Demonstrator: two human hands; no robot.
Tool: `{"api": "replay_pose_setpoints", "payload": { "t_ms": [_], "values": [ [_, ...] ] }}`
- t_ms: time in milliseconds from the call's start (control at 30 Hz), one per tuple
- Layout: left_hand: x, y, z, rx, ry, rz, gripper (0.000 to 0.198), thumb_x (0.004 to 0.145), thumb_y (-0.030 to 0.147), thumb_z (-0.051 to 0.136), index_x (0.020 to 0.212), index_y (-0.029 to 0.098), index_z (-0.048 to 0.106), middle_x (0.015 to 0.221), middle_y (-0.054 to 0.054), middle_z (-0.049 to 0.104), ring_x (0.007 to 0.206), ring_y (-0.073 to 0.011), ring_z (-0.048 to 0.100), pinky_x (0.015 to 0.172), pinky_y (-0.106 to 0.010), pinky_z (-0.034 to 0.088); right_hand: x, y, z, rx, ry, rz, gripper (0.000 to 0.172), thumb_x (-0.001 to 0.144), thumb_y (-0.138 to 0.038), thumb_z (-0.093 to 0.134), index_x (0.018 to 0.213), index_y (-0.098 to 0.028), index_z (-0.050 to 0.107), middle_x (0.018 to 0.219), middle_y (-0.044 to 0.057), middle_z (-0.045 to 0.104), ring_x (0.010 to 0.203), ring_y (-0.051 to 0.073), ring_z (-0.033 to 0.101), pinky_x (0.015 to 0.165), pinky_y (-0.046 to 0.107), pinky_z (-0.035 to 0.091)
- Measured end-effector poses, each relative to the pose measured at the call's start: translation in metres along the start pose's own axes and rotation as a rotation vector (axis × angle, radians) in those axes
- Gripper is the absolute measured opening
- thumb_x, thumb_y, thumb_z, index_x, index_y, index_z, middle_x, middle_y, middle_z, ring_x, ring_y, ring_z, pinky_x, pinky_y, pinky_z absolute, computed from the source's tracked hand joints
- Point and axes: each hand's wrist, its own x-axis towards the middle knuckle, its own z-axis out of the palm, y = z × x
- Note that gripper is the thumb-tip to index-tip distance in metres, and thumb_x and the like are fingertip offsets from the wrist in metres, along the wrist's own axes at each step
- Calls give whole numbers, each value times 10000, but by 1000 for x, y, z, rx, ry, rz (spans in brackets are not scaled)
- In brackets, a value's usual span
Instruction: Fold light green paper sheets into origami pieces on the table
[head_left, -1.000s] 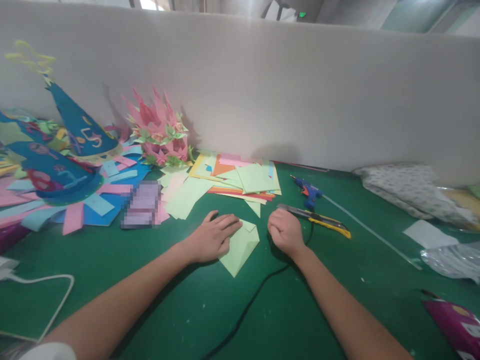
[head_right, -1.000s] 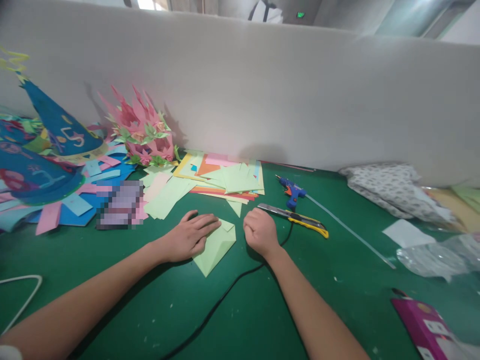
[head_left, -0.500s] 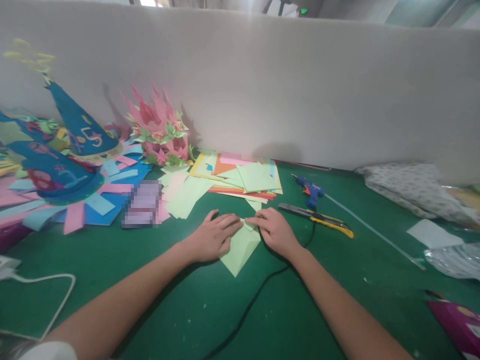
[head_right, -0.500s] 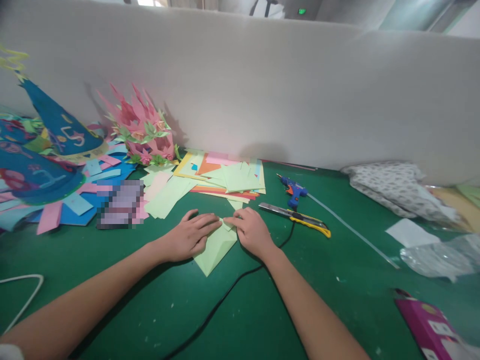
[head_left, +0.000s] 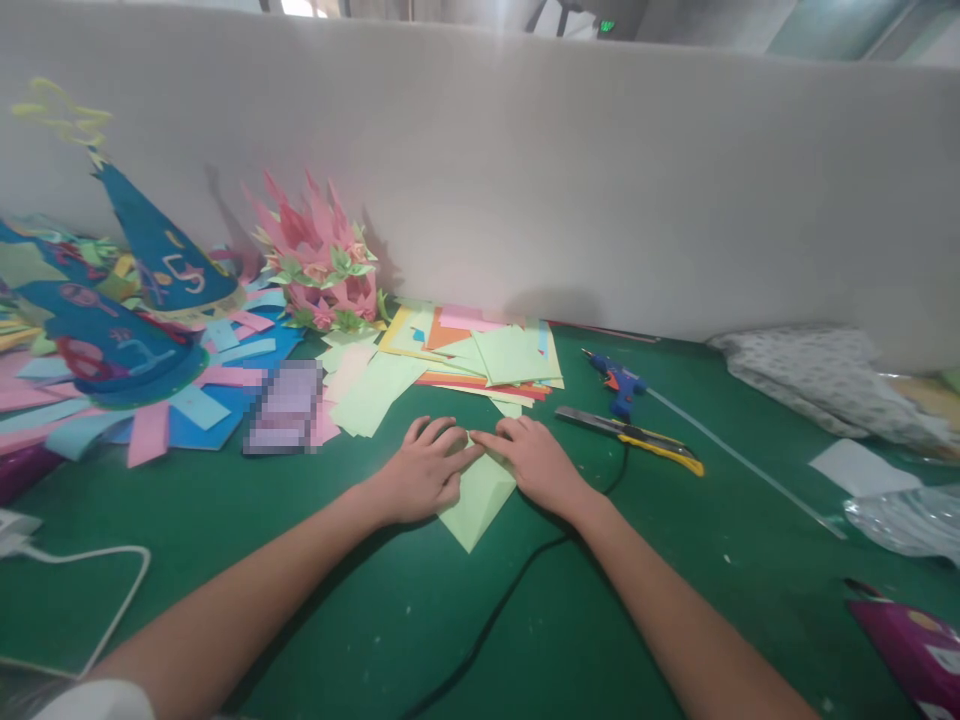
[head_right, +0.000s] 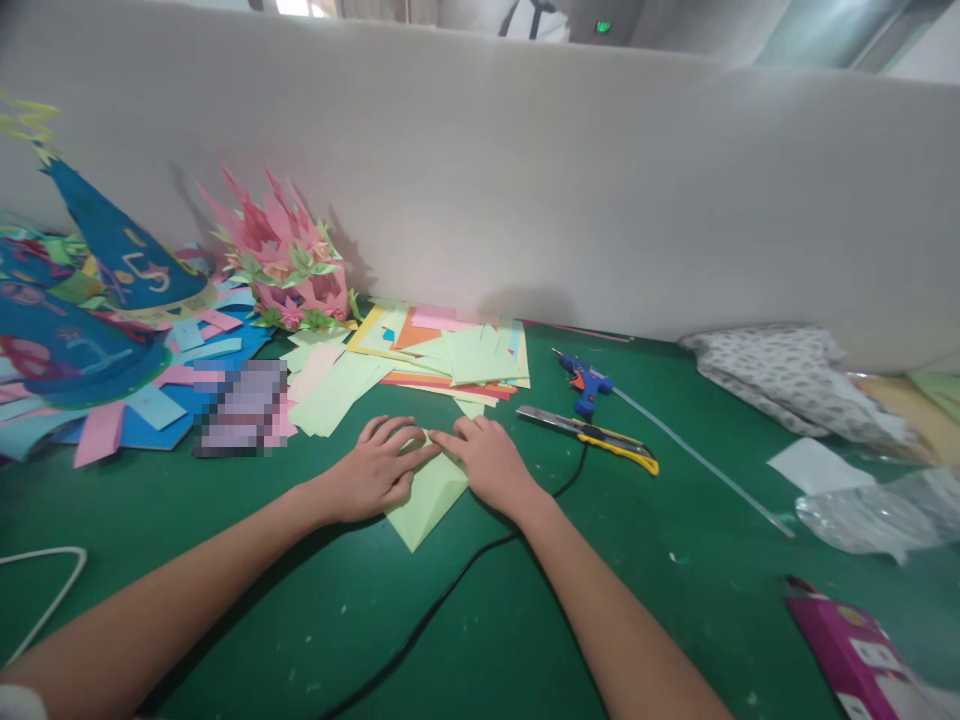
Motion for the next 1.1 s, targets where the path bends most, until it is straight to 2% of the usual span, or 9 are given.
{"api": "replay_pose_setpoints", "payload": {
  "t_ms": [167,367,633,900,1000,1100],
  "values": [
    [0,1,1,-9,22,0,508,820,189,395,1319,278,426,1177,-86,501,1216,-290,361,1034,-507,226,2,-3,-3,-64,-55,-4,614,806,9,426,1326,-316,463,898,54,512,764,185,396,687,297,331],
    [1,2,-1,-9,15,-13,511,808,179,400,1311,264,431,1118,-95,501,1184,-264,394,1038,-511,218,4,-6,-6,-65,-77,17,576,822,-4,413,1308,-308,469,879,49,495,777,184,390,688,289,309],
    [0,3,-1,-37,18,-27,504,803,173,417,1295,282,454,1129,-79,507,1161,-249,407,1057,-535,169,-5,7,-6,105,14,76,357,819,5,413,977,-206,653,848,48,542,821,185,422,709,302,307],
    [-1,2,0,-18,31,-27,463,832,204,407,1285,278,468,1197,-78,509,1234,-268,359,1059,-528,177,-17,22,-7,113,175,68,313,661,48,413,639,-175,632,722,56,561,748,193,443,679,323,323],
    [-2,2,0,-18,39,-15,456,837,204,399,1282,283,466,1288,-64,478,1267,-274,328,1063,-521,173,-17,18,-5,179,254,116,336,681,32,393,733,-175,652,763,59,588,786,201,476,716,332,355],
    [-2,2,0,-23,37,-17,452,839,199,395,1278,281,466,1295,-58,483,1260,-269,343,1064,-515,172,-15,10,-5,220,239,140,315,765,-27,404,884,-179,654,840,63,606,826,208,496,738,337,375]
  ]
}}
